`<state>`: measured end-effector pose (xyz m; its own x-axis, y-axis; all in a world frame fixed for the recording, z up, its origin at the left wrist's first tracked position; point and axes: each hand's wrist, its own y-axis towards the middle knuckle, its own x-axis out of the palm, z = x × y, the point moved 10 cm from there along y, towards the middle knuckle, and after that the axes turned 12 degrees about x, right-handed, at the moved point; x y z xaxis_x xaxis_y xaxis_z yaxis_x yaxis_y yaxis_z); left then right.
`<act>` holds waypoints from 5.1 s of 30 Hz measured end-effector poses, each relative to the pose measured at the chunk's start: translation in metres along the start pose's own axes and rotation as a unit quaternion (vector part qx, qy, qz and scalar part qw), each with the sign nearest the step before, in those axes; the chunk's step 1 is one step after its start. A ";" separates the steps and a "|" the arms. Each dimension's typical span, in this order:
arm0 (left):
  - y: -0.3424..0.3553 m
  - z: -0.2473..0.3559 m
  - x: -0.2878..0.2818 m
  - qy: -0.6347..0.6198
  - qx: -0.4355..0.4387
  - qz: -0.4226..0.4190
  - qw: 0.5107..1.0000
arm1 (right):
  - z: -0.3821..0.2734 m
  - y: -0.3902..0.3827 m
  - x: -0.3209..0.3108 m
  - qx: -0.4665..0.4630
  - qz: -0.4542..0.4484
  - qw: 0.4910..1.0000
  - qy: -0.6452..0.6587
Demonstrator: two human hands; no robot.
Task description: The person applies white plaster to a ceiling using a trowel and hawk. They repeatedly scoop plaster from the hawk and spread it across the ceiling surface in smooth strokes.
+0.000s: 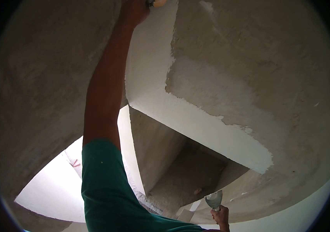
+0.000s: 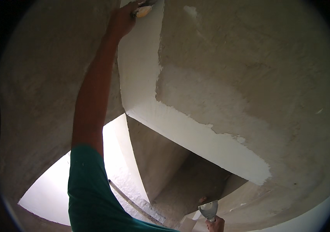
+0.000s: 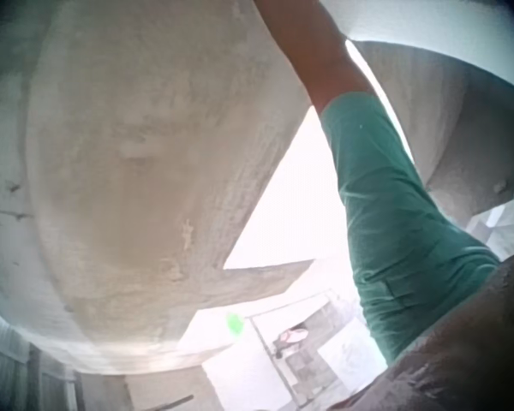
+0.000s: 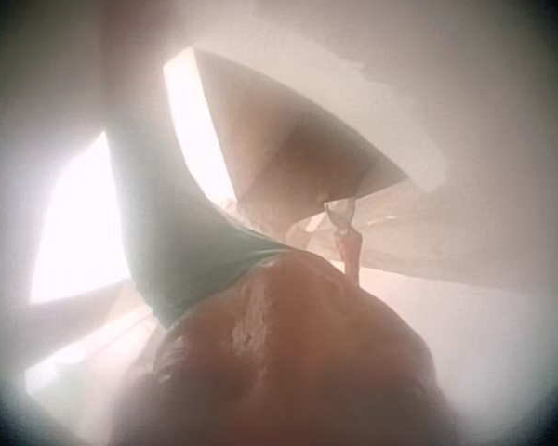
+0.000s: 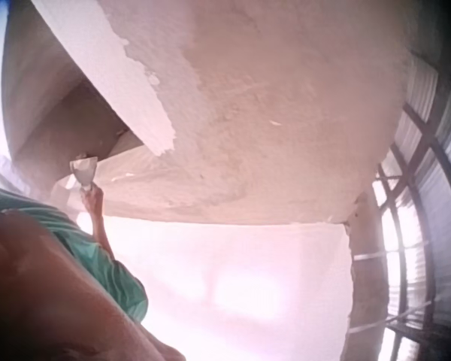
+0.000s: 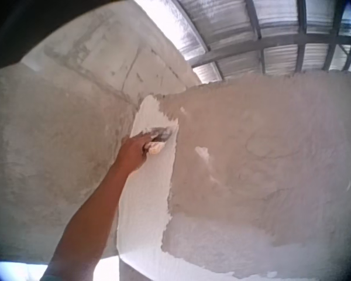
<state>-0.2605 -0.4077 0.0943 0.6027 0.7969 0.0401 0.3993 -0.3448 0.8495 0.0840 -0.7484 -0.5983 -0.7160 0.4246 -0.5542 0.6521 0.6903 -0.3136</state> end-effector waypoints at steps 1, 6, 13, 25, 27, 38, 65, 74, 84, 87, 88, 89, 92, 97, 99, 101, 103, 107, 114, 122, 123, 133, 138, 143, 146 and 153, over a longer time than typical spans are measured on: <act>-0.008 0.006 0.000 -0.026 -0.001 0.005 1.000 | 0.000 0.002 0.002 -0.001 -0.005 1.000 0.002; -0.077 0.048 0.009 0.020 -0.026 -0.034 0.999 | -0.003 0.005 0.007 0.009 -0.025 1.000 -0.009; -0.169 0.101 0.006 -0.008 -0.051 -0.116 0.992 | -0.006 0.006 0.005 -0.004 -0.021 1.000 -0.007; 0.022 -0.012 -0.033 0.001 0.011 0.068 0.998 | -0.005 0.014 0.016 0.001 -0.034 0.999 -0.007; 0.028 -0.008 -0.022 -0.007 0.001 0.025 1.000 | 0.001 0.016 0.017 0.015 -0.040 0.999 0.005; -0.113 0.072 0.020 -0.029 -0.055 -0.074 0.995 | -0.007 0.012 0.009 0.007 -0.036 0.999 -0.013; -0.001 -0.059 -0.002 -0.028 -0.058 -0.002 0.998 | -0.011 0.020 0.018 0.004 -0.027 1.000 -0.002; -0.006 -0.069 -0.010 -0.053 -0.129 0.023 0.990 | -0.008 0.023 0.014 -0.005 -0.013 1.000 -0.011; -0.002 -0.057 0.001 -0.053 -0.035 0.052 0.997 | -0.010 0.023 0.015 -0.093 0.000 0.996 0.000; 0.016 -0.047 -0.006 -0.009 0.019 0.080 0.997 | -0.012 0.024 0.015 -0.015 -0.015 1.000 0.002; 0.020 -0.050 -0.004 0.002 0.032 0.078 0.996 | -0.014 0.023 0.016 -0.011 -0.017 1.000 -0.007; 0.023 -0.046 -0.007 0.013 0.045 0.077 0.996 | -0.015 0.022 0.015 -0.008 -0.017 1.000 -0.016; 0.024 -0.040 -0.006 0.001 0.024 0.040 0.999 | -0.012 0.021 0.016 -0.012 -0.019 0.999 -0.027; -0.005 -0.010 0.000 -0.034 -0.021 0.004 0.999 | -0.004 0.019 0.015 -0.010 -0.013 1.000 -0.027; -0.025 0.002 0.002 -0.018 0.000 0.000 1.000 | -0.013 0.011 0.013 0.014 -0.015 0.999 -0.029; -0.055 0.019 0.007 -0.023 0.028 0.007 0.999 | -0.011 0.014 0.017 0.009 -0.029 0.999 -0.029; -0.087 0.039 0.021 0.008 -0.012 -0.036 0.999 | -0.007 0.015 0.016 0.003 -0.030 0.999 -0.029; -0.150 0.082 0.017 0.034 -0.055 -0.101 0.993 | -0.014 0.012 0.022 -0.017 -0.043 0.998 -0.035; -0.297 0.169 -0.021 -0.085 -0.112 -0.212 0.967 | -0.014 0.010 0.031 -0.022 -0.057 0.997 -0.036; -0.773 0.447 -0.215 -0.244 -0.584 -0.477 0.610 | -0.030 0.010 0.038 -0.021 -0.076 0.994 -0.072; -0.858 0.510 -0.280 -0.202 -0.580 -0.594 0.520 | -0.033 0.011 0.042 -0.035 -0.090 0.993 -0.075; -0.925 0.590 -0.450 -0.212 -0.639 -0.718 0.175 | -0.069 0.015 0.075 -0.109 -0.127 0.975 -0.147; -0.892 0.569 -0.391 -0.304 -0.651 -0.621 0.313 | -0.052 0.019 0.078 -0.066 -0.123 0.984 -0.111; -0.740 0.577 -0.217 -0.480 -0.410 -0.671 0.390 | -0.085 0.005 0.121 -0.117 -0.190 0.969 -0.101; -0.613 0.595 -0.149 -0.588 -0.313 -0.612 0.426 | -0.073 0.006 0.142 -0.189 -0.200 0.957 -0.089; -0.538 0.620 -0.140 -0.639 -0.238 -0.618 0.391 | -0.049 -0.003 0.144 -0.149 -0.219 0.939 -0.221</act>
<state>-0.1317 -0.6408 -0.6946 0.1271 -0.7946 -0.5937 0.9405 0.2866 -0.1823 -0.0332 -0.6603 -0.6391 -0.6835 -0.1770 -0.7082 0.1737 0.9028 -0.3933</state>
